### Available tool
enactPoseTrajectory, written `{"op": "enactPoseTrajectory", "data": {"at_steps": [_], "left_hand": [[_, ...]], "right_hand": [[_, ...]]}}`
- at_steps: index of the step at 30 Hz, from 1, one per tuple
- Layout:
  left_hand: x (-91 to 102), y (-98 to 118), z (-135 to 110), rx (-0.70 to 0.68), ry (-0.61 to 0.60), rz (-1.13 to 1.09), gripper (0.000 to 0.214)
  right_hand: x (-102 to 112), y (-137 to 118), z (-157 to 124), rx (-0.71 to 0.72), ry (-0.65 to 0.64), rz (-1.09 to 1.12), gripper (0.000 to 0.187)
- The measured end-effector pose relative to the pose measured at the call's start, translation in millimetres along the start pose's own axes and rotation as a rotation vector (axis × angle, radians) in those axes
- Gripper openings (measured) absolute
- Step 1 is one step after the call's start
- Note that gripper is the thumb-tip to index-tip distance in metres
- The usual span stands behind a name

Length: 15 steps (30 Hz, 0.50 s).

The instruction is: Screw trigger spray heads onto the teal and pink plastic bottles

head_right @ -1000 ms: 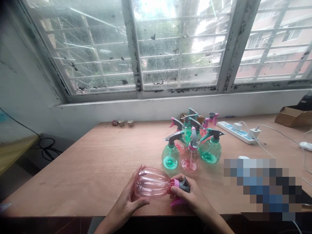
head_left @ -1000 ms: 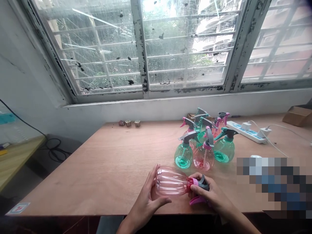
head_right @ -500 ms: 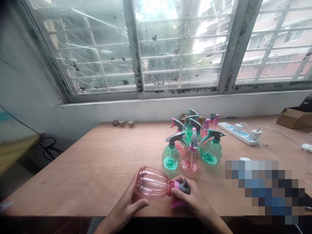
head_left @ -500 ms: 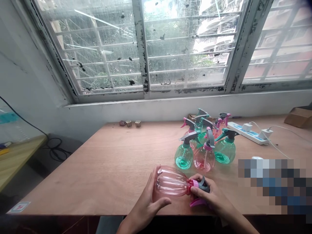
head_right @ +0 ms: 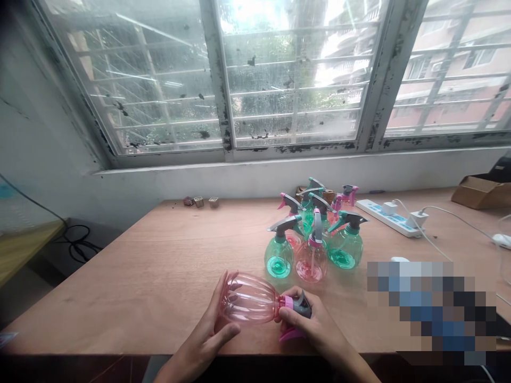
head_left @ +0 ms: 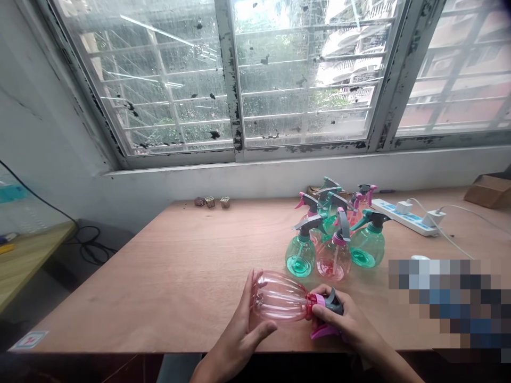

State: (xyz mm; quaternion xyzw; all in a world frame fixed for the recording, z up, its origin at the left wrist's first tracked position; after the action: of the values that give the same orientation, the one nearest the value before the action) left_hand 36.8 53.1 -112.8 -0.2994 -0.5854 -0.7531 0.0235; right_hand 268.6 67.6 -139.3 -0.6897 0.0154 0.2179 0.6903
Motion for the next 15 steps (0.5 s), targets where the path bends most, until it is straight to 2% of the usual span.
{"op": "enactPoseTrajectory", "data": {"at_steps": [10, 15], "left_hand": [[1.4, 5.1, -0.8, -0.081, 0.026, 0.044, 0.073], [0.4, 10.0, 1.4, -0.069, 0.001, -0.016, 0.084]], "right_hand": [[-2.4, -1.4, 0.0, 0.013, -0.013, 0.175, 0.034], [-4.4, -4.0, 0.0, 0.013, 0.014, 0.175, 0.038]]}}
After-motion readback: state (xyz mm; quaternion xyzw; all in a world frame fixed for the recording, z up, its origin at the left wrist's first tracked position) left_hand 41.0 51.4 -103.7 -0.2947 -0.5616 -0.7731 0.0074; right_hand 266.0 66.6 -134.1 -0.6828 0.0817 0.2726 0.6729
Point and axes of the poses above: each hand's wrist, its own z-axis towards the middle knuckle, its own x-axis out of the back of the hand, y = z × x, the point moved 7 cm from there along z, towards the middle knuckle, and after that the axes turned 13 degrees about z, right-handed, at the moved point
